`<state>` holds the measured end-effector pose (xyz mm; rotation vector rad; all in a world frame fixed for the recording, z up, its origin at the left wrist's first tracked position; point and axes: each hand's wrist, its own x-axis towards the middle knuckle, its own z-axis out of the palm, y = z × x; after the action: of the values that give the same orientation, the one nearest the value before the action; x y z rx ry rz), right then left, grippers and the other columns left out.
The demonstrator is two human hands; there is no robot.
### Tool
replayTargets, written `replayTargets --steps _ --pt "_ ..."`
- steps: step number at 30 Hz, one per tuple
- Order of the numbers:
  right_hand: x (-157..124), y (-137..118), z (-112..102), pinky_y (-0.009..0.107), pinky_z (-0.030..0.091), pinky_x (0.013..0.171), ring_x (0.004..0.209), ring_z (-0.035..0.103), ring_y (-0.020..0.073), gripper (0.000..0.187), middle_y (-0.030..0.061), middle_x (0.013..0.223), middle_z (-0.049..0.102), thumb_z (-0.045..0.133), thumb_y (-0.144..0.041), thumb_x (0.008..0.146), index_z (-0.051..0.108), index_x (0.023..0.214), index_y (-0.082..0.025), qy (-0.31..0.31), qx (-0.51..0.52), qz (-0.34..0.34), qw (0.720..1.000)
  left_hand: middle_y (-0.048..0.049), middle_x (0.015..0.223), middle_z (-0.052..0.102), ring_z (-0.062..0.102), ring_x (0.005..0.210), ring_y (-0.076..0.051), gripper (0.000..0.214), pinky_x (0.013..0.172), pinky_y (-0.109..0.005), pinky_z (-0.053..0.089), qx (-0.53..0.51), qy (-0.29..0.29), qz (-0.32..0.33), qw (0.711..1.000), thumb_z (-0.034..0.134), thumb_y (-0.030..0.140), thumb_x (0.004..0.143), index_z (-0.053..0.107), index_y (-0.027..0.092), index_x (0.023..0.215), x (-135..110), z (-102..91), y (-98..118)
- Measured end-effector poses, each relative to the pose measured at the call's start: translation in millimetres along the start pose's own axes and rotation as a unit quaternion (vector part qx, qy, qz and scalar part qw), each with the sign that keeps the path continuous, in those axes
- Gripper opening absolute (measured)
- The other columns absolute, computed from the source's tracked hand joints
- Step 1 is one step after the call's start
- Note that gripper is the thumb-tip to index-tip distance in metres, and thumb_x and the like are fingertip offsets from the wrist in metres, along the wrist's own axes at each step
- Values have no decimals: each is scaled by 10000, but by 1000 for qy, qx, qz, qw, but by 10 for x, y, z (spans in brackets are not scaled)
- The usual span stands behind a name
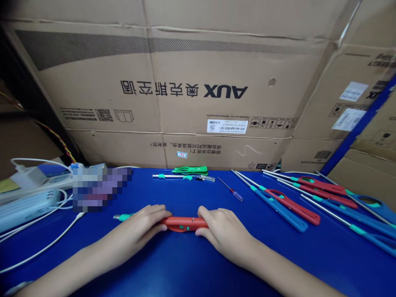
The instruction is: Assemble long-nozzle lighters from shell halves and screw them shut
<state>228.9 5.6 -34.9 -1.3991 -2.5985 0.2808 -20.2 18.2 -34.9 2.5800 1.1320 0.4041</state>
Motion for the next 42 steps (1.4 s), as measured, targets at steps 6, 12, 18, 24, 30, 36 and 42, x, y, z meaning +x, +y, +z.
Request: replayTargets --steps 6,12,18,24,30,36,42 --pt "11 -11 19 293 367 650 662 602 205 111 18 798 678 526 -302 942 516 883 -209 29 -57 -45 997 -57 895 603 551 802 -233 120 771 -372 389 125 -19 -19 992 460 147 957 569 157 907 40 34 68" --pt "-23 -17 10 276 337 600 618 586 189 120 1 749 673 562 -260 922 535 824 -196 71 -63 -49 994 -48 848 590 503 752 -219 128 704 -339 351 197 34 28 979 459 138 953 557 156 873 39 18 74" --pt "-87 -49 -44 298 365 627 633 597 204 90 6 749 672 616 -265 881 565 878 -192 129 -96 -86 983 -45 822 567 468 732 -215 129 687 -335 334 198 100 78 972 449 104 935 543 153 860 21 -19 91" --pt "-91 -133 153 335 388 673 587 612 209 120 44 703 673 591 -270 895 566 866 -156 222 -196 -128 947 -64 821 575 469 753 -233 217 771 -399 340 243 170 153 943 364 102 963 566 125 887 -15 140 240" --pt "-100 -223 221 308 369 636 560 598 179 252 27 672 648 338 -182 993 518 817 -184 250 -183 -138 941 -80 829 593 488 782 -240 355 832 -424 325 266 211 173 925 257 108 993 593 99 880 -35 210 344" --pt "-107 -212 265 308 355 654 514 551 177 237 -2 605 587 340 -130 950 488 778 -195 233 -181 -134 946 -66 803 595 498 771 -235 384 843 -420 319 258 222 178 923 242 140 1011 597 106 869 -47 216 357" --pt "-96 -173 254 305 338 615 509 547 171 195 -10 604 584 412 -141 928 465 751 -202 204 -188 -137 951 -42 807 606 507 760 -223 385 828 -400 322 224 185 174 941 251 255 1033 591 130 903 -23 162 283"
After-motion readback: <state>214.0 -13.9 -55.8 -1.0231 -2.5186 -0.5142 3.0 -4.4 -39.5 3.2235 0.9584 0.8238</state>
